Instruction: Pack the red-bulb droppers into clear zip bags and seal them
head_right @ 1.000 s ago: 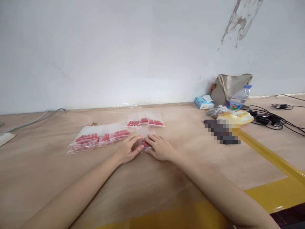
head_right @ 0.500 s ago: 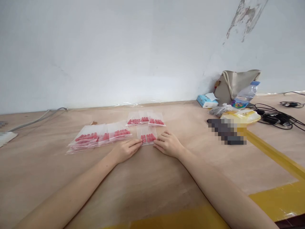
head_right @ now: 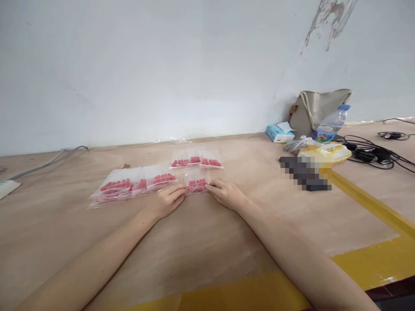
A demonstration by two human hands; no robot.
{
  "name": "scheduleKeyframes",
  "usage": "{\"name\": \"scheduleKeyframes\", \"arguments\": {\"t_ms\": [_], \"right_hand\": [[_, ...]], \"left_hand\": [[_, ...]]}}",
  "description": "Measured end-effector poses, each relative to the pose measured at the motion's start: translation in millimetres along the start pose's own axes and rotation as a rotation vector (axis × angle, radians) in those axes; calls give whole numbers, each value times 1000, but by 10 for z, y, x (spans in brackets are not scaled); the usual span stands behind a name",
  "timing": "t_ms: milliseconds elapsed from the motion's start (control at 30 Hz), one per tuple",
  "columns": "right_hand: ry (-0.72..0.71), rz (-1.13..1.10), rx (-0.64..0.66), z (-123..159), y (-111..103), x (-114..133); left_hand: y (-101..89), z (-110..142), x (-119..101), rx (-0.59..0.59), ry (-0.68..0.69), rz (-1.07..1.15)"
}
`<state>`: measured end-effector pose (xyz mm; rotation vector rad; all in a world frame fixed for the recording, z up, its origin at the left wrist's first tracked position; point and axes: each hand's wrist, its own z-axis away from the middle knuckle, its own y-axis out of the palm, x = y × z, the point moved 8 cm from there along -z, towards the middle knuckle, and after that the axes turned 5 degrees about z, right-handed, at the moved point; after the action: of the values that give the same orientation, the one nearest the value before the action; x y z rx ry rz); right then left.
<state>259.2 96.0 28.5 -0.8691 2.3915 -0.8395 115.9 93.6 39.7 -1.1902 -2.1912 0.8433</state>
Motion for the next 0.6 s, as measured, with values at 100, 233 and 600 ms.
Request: {"name": "scheduleKeyframes", "arguments": {"t_ms": [100, 233, 600], "right_hand": [[-89, 112, 21, -46, -7, 57], [-158, 214, 42, -74, -22, 100], [-194, 312, 102, -67, 26, 107]], "left_hand": [[28, -4, -25, 12, 35, -31], [75, 1, -51, 54, 92, -62], [75, -5, -36, 88, 107, -98]]}}
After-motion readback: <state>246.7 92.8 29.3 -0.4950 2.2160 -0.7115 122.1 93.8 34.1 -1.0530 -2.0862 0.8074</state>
